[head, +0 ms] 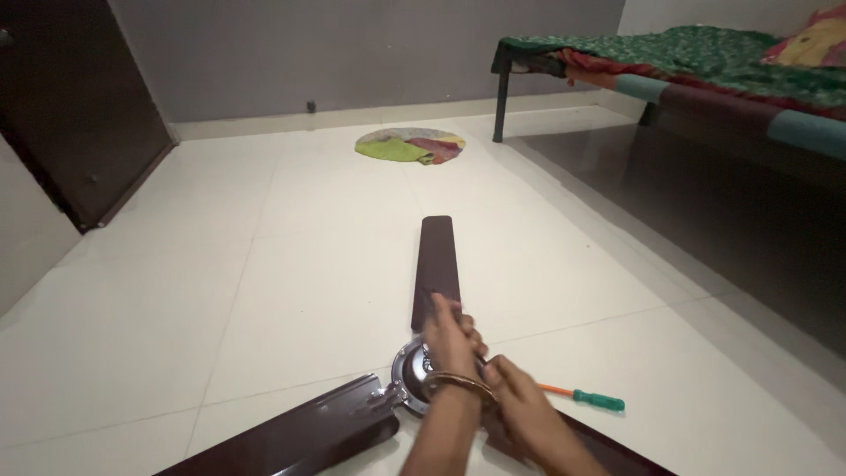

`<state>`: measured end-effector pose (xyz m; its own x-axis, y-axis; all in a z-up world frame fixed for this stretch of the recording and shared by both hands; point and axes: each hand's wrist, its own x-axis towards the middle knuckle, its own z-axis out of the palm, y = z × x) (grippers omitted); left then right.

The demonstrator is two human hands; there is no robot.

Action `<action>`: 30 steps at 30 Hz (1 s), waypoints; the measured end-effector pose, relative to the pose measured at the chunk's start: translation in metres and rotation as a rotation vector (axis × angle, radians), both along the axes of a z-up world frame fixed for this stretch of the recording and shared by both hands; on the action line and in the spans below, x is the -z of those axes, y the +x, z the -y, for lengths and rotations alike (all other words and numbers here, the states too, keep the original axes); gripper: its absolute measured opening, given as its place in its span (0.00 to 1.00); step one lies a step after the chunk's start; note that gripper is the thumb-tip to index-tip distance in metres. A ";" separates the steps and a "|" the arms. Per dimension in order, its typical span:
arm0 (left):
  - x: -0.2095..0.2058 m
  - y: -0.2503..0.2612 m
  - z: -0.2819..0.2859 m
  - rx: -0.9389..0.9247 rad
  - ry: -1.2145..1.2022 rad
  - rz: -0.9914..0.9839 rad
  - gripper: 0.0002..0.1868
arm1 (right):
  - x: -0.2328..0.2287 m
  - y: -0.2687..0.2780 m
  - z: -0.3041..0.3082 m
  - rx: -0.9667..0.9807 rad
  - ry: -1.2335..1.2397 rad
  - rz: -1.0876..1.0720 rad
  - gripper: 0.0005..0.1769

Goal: The person assembles an electric fan on the floor by inserting a rod into the central hub, attaching a cap, and wiping the components with a cloth. The person uses a screwdriver to tighten parts and handles the fan blades and central hub throughout.

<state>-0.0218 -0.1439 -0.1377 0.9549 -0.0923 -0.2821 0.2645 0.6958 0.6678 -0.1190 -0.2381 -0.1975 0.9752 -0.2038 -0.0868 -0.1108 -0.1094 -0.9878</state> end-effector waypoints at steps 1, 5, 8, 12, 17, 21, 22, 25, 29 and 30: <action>-0.006 0.011 -0.009 -0.034 -0.025 -0.035 0.23 | 0.012 0.000 0.001 -0.012 -0.175 0.109 0.22; -0.027 0.034 -0.051 -0.090 -0.122 0.136 0.27 | 0.044 -0.018 0.027 -0.201 -0.845 0.244 0.24; -0.036 0.029 -0.058 0.092 -0.135 0.215 0.32 | 0.023 -0.009 0.050 0.081 -0.564 -0.102 0.27; -0.029 -0.003 -0.029 0.412 -0.013 0.228 0.37 | -0.044 0.011 0.050 0.067 -0.308 0.233 0.31; -0.006 -0.031 -0.007 0.576 0.439 0.314 0.38 | -0.072 0.005 0.002 -0.002 -0.048 0.097 0.26; 0.022 -0.042 -0.011 0.622 0.510 0.422 0.38 | -0.073 -0.003 0.004 0.004 0.078 0.090 0.24; 0.032 -0.049 -0.016 0.674 0.509 0.414 0.36 | -0.076 0.001 0.009 0.058 0.150 0.141 0.25; 0.061 -0.066 -0.032 0.772 0.478 0.396 0.31 | -0.080 0.016 0.021 0.144 0.347 0.237 0.27; 0.077 -0.062 -0.023 0.756 0.442 0.284 0.30 | -0.062 0.019 0.037 0.137 0.268 0.106 0.32; 0.078 -0.061 -0.020 0.759 0.460 0.222 0.31 | -0.051 0.017 0.043 0.158 0.186 0.040 0.35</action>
<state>-0.0828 -0.1243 -0.2153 0.7207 -0.6412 -0.2634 0.3745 0.0405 0.9263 -0.1024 -0.2815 -0.1467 0.9359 -0.3379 -0.0994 -0.0728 0.0905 -0.9932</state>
